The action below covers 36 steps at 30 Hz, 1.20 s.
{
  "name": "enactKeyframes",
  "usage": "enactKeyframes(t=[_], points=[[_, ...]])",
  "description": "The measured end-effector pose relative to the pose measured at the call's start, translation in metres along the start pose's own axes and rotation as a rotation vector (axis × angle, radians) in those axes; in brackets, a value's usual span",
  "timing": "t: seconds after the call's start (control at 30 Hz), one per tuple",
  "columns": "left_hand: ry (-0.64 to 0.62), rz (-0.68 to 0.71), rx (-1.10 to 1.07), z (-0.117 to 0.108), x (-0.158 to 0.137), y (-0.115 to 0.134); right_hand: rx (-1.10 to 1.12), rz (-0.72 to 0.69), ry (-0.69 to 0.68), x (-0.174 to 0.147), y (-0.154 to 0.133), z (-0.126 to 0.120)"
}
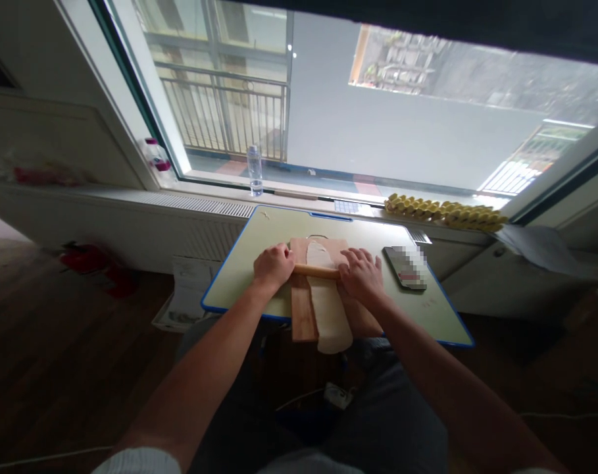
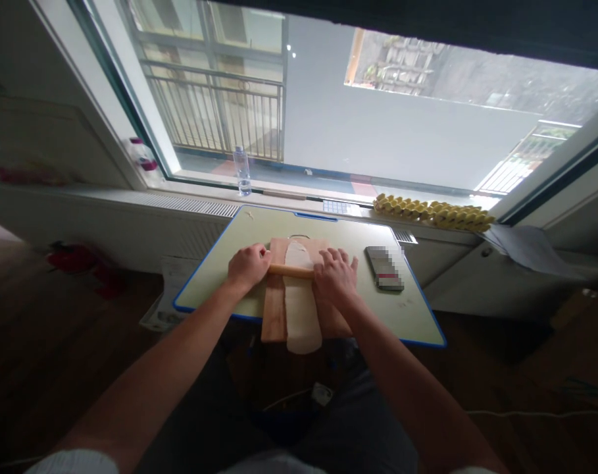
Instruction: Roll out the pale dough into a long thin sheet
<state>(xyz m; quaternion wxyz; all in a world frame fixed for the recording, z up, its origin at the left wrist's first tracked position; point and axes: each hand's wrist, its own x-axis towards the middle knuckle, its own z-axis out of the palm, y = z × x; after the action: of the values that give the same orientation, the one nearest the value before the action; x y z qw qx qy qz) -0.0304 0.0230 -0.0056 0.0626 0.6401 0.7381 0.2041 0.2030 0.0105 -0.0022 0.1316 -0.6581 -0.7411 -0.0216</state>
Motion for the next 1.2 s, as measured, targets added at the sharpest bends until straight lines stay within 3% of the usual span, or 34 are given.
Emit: enactKeyframes(t=[0.27,0.6,1.2], points=[[0.033,0.175,0.037,0.005,-0.019,0.030,0.060,-0.038,0.066,-0.004,0.037,0.005],[0.055,0.289,0.181,0.014,-0.008,0.029,-0.112,-0.037,0.023,-0.014,0.030,-0.001],[-0.097,0.274,0.195,0.020,0.028,0.035,-0.090,-0.017,-0.154,0.021,0.041,0.005]])
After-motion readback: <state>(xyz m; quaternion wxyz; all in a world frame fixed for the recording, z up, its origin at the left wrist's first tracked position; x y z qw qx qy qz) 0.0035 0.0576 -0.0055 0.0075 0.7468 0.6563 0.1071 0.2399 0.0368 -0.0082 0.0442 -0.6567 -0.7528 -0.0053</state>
